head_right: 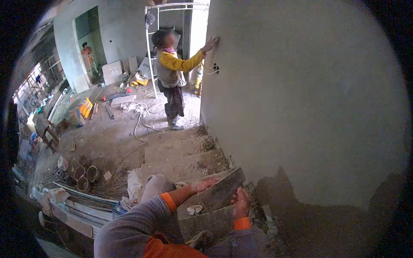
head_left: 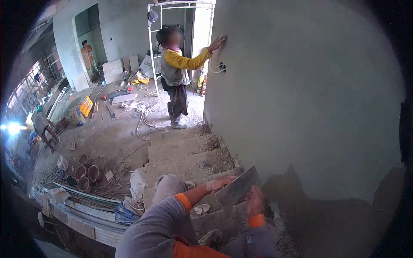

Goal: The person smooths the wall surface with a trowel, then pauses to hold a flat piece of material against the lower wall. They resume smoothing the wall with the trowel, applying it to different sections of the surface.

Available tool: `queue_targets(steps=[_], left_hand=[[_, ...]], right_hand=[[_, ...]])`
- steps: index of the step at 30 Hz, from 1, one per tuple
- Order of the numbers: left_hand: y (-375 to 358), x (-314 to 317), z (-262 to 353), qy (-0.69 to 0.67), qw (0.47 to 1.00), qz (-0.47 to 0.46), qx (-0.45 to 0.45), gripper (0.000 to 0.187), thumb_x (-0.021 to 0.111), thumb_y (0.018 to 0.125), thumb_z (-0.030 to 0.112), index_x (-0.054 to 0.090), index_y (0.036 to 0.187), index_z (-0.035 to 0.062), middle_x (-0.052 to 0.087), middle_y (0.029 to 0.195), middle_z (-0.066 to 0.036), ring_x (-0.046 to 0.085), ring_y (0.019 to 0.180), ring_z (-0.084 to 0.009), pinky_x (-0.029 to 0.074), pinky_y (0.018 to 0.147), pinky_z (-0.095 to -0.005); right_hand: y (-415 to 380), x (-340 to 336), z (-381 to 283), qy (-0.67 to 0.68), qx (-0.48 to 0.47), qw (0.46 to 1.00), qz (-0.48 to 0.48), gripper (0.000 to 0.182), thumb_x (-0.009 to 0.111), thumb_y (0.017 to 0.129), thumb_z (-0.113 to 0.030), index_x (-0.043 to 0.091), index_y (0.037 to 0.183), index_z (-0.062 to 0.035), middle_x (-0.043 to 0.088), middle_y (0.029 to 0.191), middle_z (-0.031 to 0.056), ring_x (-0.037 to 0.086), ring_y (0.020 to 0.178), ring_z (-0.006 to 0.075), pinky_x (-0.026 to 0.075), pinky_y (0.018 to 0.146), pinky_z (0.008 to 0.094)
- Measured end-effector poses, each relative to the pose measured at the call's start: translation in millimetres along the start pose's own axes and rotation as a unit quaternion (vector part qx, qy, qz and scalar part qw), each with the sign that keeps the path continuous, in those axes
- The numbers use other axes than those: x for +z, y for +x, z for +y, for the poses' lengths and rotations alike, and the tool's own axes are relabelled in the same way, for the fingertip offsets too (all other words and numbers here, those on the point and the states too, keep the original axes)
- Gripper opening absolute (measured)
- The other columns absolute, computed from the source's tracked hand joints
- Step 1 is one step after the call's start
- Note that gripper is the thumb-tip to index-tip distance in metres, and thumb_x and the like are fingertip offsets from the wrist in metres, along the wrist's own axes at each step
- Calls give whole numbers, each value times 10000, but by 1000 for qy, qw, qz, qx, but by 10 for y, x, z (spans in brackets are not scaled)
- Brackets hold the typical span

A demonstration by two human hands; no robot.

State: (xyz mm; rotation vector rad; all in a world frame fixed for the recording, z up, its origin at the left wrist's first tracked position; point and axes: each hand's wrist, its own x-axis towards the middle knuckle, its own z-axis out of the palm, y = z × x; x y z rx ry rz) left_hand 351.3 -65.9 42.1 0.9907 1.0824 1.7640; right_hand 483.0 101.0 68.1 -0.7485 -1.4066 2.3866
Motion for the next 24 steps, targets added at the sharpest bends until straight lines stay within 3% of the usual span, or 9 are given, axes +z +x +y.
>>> queue_targets(steps=[2, 7, 10, 13, 16, 24], left_hand=[[6, 62, 8, -125, 989, 27, -72, 485, 503, 886, 301, 428, 1283, 32, 503, 1229, -50, 501, 1065, -143, 416, 899, -293], [34, 71, -17, -88, 994, 22, -62, 489, 492, 893, 272, 389, 1305, 29, 492, 1241, -52, 489, 1078, -143, 401, 910, -286], [46, 46, -70, -92, 993, 11, -80, 447, 485, 901, 252, 408, 1288, 43, 470, 1247, -37, 450, 1125, -132, 368, 949, -294], [29, 123, 113, -82, 992, 4, -97, 417, 482, 902, 251, 431, 1269, 59, 464, 1239, -18, 439, 1132, -122, 353, 956, -289], [30, -5, -129, -17, 991, 13, -130, 425, 489, 896, 270, 438, 1267, 68, 472, 1225, -8, 445, 1115, -118, 357, 934, -281], [51, 44, -117, -44, 996, -3, -79, 477, 491, 877, 291, 416, 1293, 69, 490, 1196, -30, 452, 1073, -115, 368, 875, -259]], right_hand=[[-10, 14, 3, -26, -6, 1000, 7, 248, 637, 829, -273, 579, 944, -61, 554, 787, -8, 528, 676, 94, 415, 502, 235], [32, -63, 71, -51, -22, 998, 15, 356, 648, 817, -307, 578, 1016, -20, 567, 805, -4, 536, 694, 94, 419, 511, 233], [24, -17, 40, -164, -40, 984, 47, 426, 646, 819, -304, 557, 1085, 16, 570, 807, 1, 531, 687, 88, 421, 512, 229], [32, -38, 24, -156, -44, 986, 33, 448, 647, 820, -287, 539, 1119, 30, 566, 800, 8, 520, 668, 86, 421, 509, 231], [-57, 33, -79, -157, -21, 987, 38, 357, 610, 823, -286, 567, 1074, -36, 574, 872, 0, 529, 708, 104, 433, 567, 244], [64, -75, 50, -117, -37, 991, 59, 351, 645, 809, -249, 567, 1067, -25, 573, 860, 10, 533, 690, 104, 427, 527, 232]])
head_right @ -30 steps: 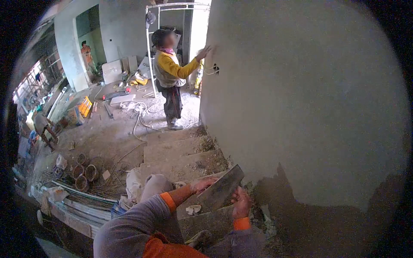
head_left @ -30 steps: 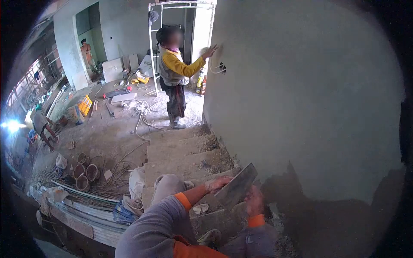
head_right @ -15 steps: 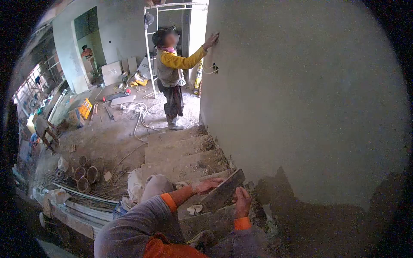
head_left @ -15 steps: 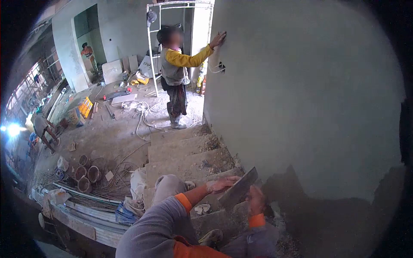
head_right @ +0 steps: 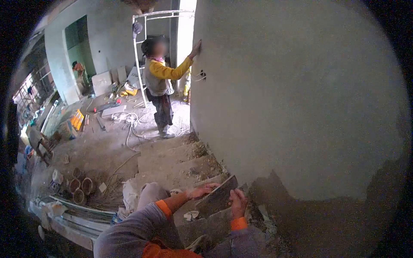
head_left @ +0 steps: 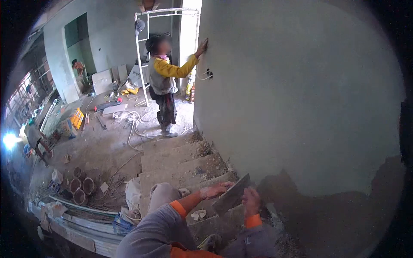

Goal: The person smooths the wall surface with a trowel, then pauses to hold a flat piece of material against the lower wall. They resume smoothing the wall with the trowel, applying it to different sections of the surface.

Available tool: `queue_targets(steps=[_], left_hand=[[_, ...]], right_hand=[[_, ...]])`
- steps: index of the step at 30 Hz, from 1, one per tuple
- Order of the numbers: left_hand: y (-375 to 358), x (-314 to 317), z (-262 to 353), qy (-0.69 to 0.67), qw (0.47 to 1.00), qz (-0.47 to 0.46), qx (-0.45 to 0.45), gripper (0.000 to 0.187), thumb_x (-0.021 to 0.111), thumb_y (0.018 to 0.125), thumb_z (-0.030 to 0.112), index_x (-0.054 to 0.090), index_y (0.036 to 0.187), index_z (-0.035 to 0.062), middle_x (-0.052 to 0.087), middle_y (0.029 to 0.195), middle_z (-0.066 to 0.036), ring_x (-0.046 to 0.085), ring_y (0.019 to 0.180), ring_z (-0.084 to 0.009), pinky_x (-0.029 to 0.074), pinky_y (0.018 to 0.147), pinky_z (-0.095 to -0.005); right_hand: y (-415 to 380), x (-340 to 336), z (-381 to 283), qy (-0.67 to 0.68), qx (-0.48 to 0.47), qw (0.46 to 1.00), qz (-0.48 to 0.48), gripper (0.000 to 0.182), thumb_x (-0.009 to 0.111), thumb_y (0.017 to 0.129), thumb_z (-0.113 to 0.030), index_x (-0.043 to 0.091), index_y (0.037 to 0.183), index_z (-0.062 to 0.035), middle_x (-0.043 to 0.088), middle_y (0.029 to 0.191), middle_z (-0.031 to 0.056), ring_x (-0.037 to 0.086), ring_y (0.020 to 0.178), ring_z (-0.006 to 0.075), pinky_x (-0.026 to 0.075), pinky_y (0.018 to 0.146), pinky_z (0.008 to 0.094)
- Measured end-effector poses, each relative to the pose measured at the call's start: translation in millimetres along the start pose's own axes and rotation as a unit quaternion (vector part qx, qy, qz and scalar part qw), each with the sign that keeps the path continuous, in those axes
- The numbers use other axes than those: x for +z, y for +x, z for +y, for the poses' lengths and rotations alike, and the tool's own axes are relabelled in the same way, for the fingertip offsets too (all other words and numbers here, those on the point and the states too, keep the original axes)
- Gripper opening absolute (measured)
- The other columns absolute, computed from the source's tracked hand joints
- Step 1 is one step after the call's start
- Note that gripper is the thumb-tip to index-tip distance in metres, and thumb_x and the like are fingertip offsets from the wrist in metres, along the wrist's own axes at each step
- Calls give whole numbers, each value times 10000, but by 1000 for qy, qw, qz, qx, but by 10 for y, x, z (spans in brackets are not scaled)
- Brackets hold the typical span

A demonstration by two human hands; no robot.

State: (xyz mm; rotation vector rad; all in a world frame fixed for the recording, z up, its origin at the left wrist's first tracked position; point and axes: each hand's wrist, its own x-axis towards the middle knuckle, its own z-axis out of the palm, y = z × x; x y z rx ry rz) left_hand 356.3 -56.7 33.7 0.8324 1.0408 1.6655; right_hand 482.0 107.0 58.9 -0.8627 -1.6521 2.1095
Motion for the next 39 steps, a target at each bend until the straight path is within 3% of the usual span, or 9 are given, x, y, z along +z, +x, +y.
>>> queue_targets(steps=[7, 12, 14, 16, 19, 26, 29, 34, 39], left_hand=[[48, -234, -353, -13, 999, 4, -48, 480, 491, 876, 283, 407, 1302, 76, 525, 1133, -22, 488, 1007, -103, 400, 808, -236], [30, -145, -187, 205, 976, -3, 71, 461, 493, 882, 260, 408, 1298, 83, 546, 1091, -2, 521, 868, -80, 420, 689, -220], [-57, -8, 52, 47, 996, 23, -74, 455, 505, 875, 251, 421, 1289, 84, 549, 1100, 7, 529, 714, -59, 427, 550, -215], [-86, 91, 175, 28, 997, 27, -65, 463, 498, 878, 263, 417, 1293, 78, 553, 1079, 15, 485, 617, -38, 362, 456, -208], [-133, 243, 437, 69, 994, 35, -78, 439, 468, 885, 232, 409, 1294, 83, 538, 1063, 8, 488, 745, -62, 380, 588, -215], [-92, 96, 269, 138, 989, 17, -55, 433, 449, 889, 232, 405, 1293, 83, 491, 1171, -26, 485, 1019, -103, 409, 833, -262], [23, -63, -111, 262, 954, 25, 143, 446, 452, 903, 285, 401, 1297, 81, 439, 1238, -37, 423, 1112, -138, 354, 932, -295], [90, -118, -147, 105, 991, 60, 50, 459, 466, 922, 309, 382, 1302, 64, 415, 1271, -34, 362, 1172, -139, 290, 994, -303], [75, -121, -81, 104, 990, 64, 68, 513, 467, 917, 379, 361, 1314, 72, 413, 1266, -39, 361, 1171, -137, 286, 999, -304]], right_hand=[[0, -19, -9, -79, -75, 994, 6, 431, 668, 787, -258, 562, 1093, 27, 589, 856, 38, 547, 707, 122, 441, 580, 244], [99, -84, 96, -149, -123, 981, 29, 389, 690, 780, -242, 603, 1013, 57, 615, 910, 75, 567, 819, 145, 461, 731, 283], [110, -85, 88, -189, -155, 969, 33, 348, 672, 789, -246, 617, 956, 55, 611, 866, 61, 559, 791, 145, 448, 717, 286], [13, 0, -33, -214, -212, 952, 48, 314, 643, 799, -265, 635, 868, 41, 598, 759, 29, 538, 715, 139, 425, 658, 281], [-97, 68, -177, -167, -140, 976, 24, 298, 665, 799, -228, 643, 917, 45, 620, 828, 30, 552, 776, 124, 449, 737, 287], [-55, 37, -48, -161, -155, 975, -1, 215, 642, 810, -199, 632, 833, 15, 574, 814, -2, 493, 755, 106, 411, 691, 277], [59, -35, 102, -178, -165, 970, -11, 236, 638, 813, -224, 620, 800, 11, 569, 791, 17, 498, 750, 131, 412, 703, 299], [82, -65, 171, -213, -147, 965, -42, 366, 601, 831, -348, 602, 782, 15, 552, 773, 89, 497, 745, 205, 393, 741, 345], [20, 6, 102, -298, -199, 933, -35, 250, 583, 848, -214, 603, 832, 34, 572, 774, 38, 486, 732, 142, 412, 693, 313]])
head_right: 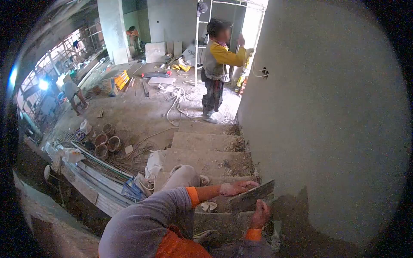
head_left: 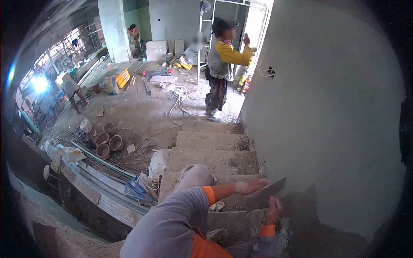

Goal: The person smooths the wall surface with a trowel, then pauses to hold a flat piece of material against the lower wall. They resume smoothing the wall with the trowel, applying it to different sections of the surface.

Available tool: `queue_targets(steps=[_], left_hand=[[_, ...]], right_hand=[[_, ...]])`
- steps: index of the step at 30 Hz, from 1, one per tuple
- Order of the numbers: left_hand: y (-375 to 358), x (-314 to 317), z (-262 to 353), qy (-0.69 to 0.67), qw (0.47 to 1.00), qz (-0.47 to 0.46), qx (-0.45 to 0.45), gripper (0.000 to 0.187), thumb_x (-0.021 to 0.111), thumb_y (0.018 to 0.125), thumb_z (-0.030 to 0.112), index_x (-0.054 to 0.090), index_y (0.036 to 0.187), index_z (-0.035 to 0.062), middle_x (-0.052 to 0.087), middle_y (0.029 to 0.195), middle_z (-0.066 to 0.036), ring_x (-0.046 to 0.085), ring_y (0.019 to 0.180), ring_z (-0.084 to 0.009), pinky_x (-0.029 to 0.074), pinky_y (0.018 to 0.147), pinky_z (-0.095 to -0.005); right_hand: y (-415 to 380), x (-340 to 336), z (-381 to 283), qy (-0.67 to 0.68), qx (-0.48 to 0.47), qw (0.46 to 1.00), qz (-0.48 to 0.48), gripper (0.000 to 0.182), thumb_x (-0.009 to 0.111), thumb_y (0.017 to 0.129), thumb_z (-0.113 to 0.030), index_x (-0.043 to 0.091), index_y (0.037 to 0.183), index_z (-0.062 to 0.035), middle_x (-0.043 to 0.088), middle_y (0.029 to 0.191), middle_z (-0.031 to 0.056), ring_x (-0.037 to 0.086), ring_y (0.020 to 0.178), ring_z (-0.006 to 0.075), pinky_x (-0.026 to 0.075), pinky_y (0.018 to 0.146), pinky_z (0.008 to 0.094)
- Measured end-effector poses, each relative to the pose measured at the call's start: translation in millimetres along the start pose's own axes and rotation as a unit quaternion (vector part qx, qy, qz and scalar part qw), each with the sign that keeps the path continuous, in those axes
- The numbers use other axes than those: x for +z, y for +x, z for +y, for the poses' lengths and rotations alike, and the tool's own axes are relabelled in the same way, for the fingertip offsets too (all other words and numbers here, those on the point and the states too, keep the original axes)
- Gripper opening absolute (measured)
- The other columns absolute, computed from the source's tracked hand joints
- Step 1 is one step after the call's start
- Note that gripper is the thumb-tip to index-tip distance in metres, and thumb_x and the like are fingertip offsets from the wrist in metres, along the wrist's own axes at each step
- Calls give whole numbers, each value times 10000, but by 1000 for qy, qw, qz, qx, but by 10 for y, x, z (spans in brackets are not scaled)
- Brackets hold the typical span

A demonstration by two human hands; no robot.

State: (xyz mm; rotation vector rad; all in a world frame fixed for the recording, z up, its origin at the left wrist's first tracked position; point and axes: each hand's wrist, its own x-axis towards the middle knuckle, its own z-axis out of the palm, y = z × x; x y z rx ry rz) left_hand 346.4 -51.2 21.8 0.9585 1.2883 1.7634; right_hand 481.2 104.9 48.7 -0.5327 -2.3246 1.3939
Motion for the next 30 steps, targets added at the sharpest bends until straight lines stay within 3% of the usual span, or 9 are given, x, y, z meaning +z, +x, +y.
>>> queue_targets(steps=[4, 10, 13, 16, 19, 22, 25, 28, 30], left_hand=[[95, -91, -272, 164, 983, 36, 76, 501, 351, 947, 387, 343, 1321, 54, 430, 1260, -88, 393, 1167, -178, 308, 994, -335], [32, 12, -33, -75, 996, 33, 26, 495, 444, 920, 416, 395, 1291, 91, 450, 1242, -48, 397, 1151, -154, 285, 1002, -322], [118, -67, -312, -115, 989, 44, 85, 511, 453, 916, 411, 375, 1302, 86, 454, 1239, -51, 399, 1155, -159, 287, 1005, -336], [88, -41, -192, -36, 995, 64, 67, 456, 501, 913, 217, 329, 1310, 69, 431, 1262, -79, 394, 1173, -170, 331, 983, -327], [78, -116, -334, 55, 984, 113, 126, 469, 529, 896, 197, 340, 1301, 57, 446, 1248, -77, 399, 1167, -163, 329, 987, -325], [102, -75, -313, -51, 987, 125, 90, 461, 541, 881, 172, 359, 1285, 46, 454, 1239, -72, 409, 1168, -163, 330, 989, -324], [142, -84, -302, 1, 986, 150, 79, 444, 541, 868, 140, 375, 1266, 38, 461, 1226, -69, 417, 1166, -166, 328, 992, -322], [78, -40, -117, -26, 986, 153, 54, 426, 533, 866, 137, 386, 1254, 41, 468, 1210, -73, 428, 1153, -167, 335, 984, -315], [109, -55, -216, -65, 982, 159, 73, 407, 520, 873, 141, 392, 1246, 41, 476, 1196, -71, 440, 1132, -163, 349, 969, -310]], right_hand=[[38, -55, 111, -29, -23, 999, -39, 244, 579, 845, -213, 611, 852, 28, 592, 791, 70, 514, 749, 157, 421, 723, 319], [-23, 17, 61, -24, -4, 997, -67, 232, 585, 834, -224, 609, 822, 7, 564, 731, 73, 499, 700, 163, 407, 653, 345], [-73, 81, 97, -37, -73, 994, -68, 276, 608, 825, -264, 628, 778, 7, 529, 685, 106, 503, 709, 228, 393, 660, 383], [-108, 136, 180, -13, -5, 997, -81, 288, 613, 822, -281, 628, 789, 4, 537, 718, 103, 516, 740, 238, 401, 692, 385], [-146, 147, 150, -1, 0, 996, -90, 302, 619, 819, -295, 629, 823, 7, 559, 775, 103, 530, 779, 243, 408, 716, 383], [-144, 155, 82, 15, 7, 995, -103, 325, 618, 820, -319, 629, 849, 4, 568, 814, 102, 535, 800, 247, 410, 719, 385], [-115, 135, 210, 13, 40, 989, -142, 337, 611, 824, -335, 627, 843, 1, 562, 806, 101, 529, 792, 232, 412, 709, 381], [-177, 122, -20, -14, 0, 992, -128, 249, 584, 848, -226, 630, 842, 19, 589, 721, 38, 524, 720, 104, 418, 655, 291], [-165, 189, 250, 1, -21, 992, -124, 262, 579, 850, -236, 624, 838, 21, 577, 705, 56, 521, 709, 115, 418, 653, 297]])
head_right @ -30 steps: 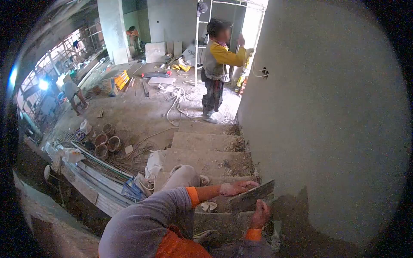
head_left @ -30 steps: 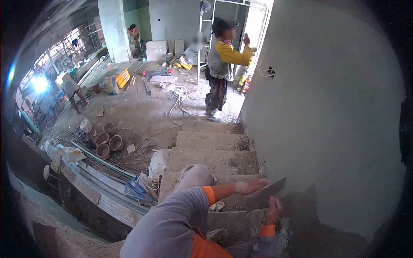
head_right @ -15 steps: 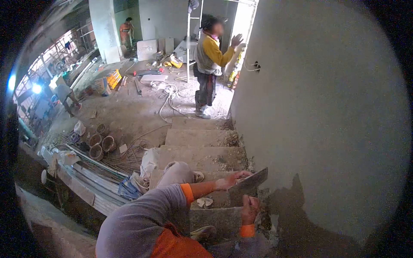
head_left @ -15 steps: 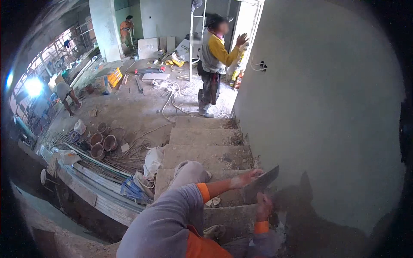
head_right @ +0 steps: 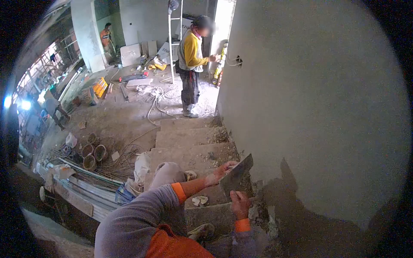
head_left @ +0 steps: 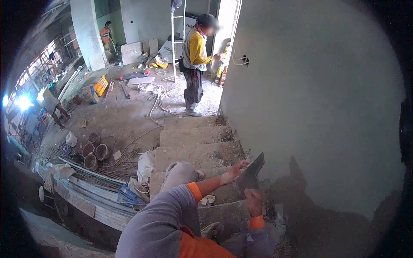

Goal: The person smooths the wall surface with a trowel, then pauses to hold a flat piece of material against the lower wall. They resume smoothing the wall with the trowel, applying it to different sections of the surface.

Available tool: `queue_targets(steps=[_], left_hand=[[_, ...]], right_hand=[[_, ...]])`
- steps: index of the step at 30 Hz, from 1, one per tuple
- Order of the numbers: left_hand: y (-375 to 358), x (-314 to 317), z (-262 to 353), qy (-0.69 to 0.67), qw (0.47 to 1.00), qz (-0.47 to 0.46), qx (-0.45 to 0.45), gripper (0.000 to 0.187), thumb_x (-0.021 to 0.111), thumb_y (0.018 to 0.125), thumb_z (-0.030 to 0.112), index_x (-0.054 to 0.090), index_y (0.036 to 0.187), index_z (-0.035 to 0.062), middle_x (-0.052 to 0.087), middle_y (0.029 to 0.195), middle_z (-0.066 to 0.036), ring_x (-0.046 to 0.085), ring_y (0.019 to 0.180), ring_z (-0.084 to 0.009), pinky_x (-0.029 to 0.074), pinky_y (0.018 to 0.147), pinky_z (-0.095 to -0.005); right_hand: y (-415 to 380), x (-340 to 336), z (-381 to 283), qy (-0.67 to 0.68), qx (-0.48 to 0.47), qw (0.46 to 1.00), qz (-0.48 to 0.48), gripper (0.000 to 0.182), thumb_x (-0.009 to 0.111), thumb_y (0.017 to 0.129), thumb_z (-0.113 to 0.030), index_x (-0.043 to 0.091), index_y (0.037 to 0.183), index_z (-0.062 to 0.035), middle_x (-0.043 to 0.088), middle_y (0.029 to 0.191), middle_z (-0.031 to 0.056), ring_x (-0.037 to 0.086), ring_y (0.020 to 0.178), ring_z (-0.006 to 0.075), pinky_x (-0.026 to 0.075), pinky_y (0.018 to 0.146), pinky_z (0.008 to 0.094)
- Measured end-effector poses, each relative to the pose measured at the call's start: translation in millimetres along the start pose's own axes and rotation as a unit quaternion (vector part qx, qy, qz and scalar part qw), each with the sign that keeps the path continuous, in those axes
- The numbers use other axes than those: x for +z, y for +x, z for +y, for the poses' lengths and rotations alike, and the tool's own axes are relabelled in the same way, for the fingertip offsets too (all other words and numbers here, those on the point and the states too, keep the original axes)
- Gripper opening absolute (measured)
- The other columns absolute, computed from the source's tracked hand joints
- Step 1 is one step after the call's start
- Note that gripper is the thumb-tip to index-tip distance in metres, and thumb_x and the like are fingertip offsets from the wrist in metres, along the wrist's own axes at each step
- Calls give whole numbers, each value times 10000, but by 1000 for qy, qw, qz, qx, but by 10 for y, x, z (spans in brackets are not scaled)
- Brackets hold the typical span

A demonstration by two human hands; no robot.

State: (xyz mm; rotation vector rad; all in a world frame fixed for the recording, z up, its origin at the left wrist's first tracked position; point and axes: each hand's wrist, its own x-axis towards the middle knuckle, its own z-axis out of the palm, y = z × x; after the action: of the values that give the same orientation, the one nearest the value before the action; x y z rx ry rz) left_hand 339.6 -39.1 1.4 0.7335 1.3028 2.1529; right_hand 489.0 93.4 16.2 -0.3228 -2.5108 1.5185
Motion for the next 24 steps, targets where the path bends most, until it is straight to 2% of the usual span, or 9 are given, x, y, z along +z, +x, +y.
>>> queue_targets(steps=[4, 7, 13, 16, 19, 20, 21, 23, 24], left_hand=[[11, -112, -213, 9, 997, 31, 64, 360, 494, 886, 154, 418, 1217, 35, 504, 1149, -78, 471, 1088, -163, 377, 933, -302], [89, -130, -96, 162, 980, 114, -35, 318, 473, 896, 149, 447, 1189, 27, 524, 1112, -83, 493, 1051, -169, 386, 911, -302], [46, -27, 441, 182, 943, 272, -57, 297, 441, 913, 162, 475, 1171, 19, 552, 1075, -103, 502, 1030, -198, 383, 907, -312], [36, -117, 551, 257, 911, 320, -37, 343, 404, 931, 226, 458, 1202, 22, 520, 1146, -160, 475, 1090, -283, 353, 947, -362], [28, -372, 495, 273, 901, 337, 9, 381, 396, 928, 263, 430, 1232, 36, 497, 1161, -168, 457, 1099, -302, 365, 933, -389], [20, -427, 515, 298, 892, 339, 8, 386, 398, 927, 268, 424, 1238, 41, 496, 1161, -154, 460, 1096, -283, 385, 913, -391], [2, -413, 499, 193, 905, 378, -22, 377, 403, 925, 260, 439, 1219, 27, 513, 1124, -143, 473, 1068, -259, 380, 912, -365], [102, -352, 696, -15, 894, 442, -68, 363, 414, 920, 244, 470, 1182, -2, 547, 1049, -121, 500, 1012, -211, 370, 910, -314], [186, -459, 658, -11, 903, 428, -30, 354, 409, 922, 239, 473, 1178, 2, 538, 1060, -116, 493, 1019, -207, 366, 911, -310]], right_hand=[[-42, -70, -291, -52, 46, 995, -69, 253, 575, 855, -236, 624, 842, 12, 580, 727, 58, 526, 728, 118, 423, 673, 295], [-61, -102, -337, -15, 31, 991, -132, 233, 580, 852, -228, 631, 857, 0, 593, 778, 57, 535, 776, 123, 427, 701, 298], [-99, -135, -147, -16, -2, 974, -227, 235, 580, 851, -203, 606, 990, -15, 610, 858, 48, 562, 828, 146, 442, 751, 304], [-106, -456, -728, 130, 64, 950, -277, 266, 574, 845, -171, 578, 1065, -21, 615, 882, 49, 578, 825, 166, 452, 764, 323], [40, -597, -522, 309, 149, 892, -295, 424, 632, 807, -193, 516, 1179, -27, 605, 837, 116, 578, 774, 187, 463, 729, 329], [12, -518, -277, 25, 148, 947, -285, 452, 625, 807, -192, 491, 1201, -15, 604, 830, 117, 578, 770, 192, 464, 722, 333], [17, -364, 14, -262, 135, 920, -258, 480, 618, 808, -191, 467, 1223, -2, 604, 823, 118, 578, 766, 197, 465, 716, 337], [12, -257, 134, -414, 99, 879, -212, 527, 607, 808, -193, 425, 1256, 17, 602, 810, 118, 577, 760, 206, 467, 707, 344], [37, -271, 63, -298, 81, 928, -207, 546, 603, 807, -196, 407, 1266, 24, 602, 806, 117, 577, 758, 210, 468, 704, 347]])
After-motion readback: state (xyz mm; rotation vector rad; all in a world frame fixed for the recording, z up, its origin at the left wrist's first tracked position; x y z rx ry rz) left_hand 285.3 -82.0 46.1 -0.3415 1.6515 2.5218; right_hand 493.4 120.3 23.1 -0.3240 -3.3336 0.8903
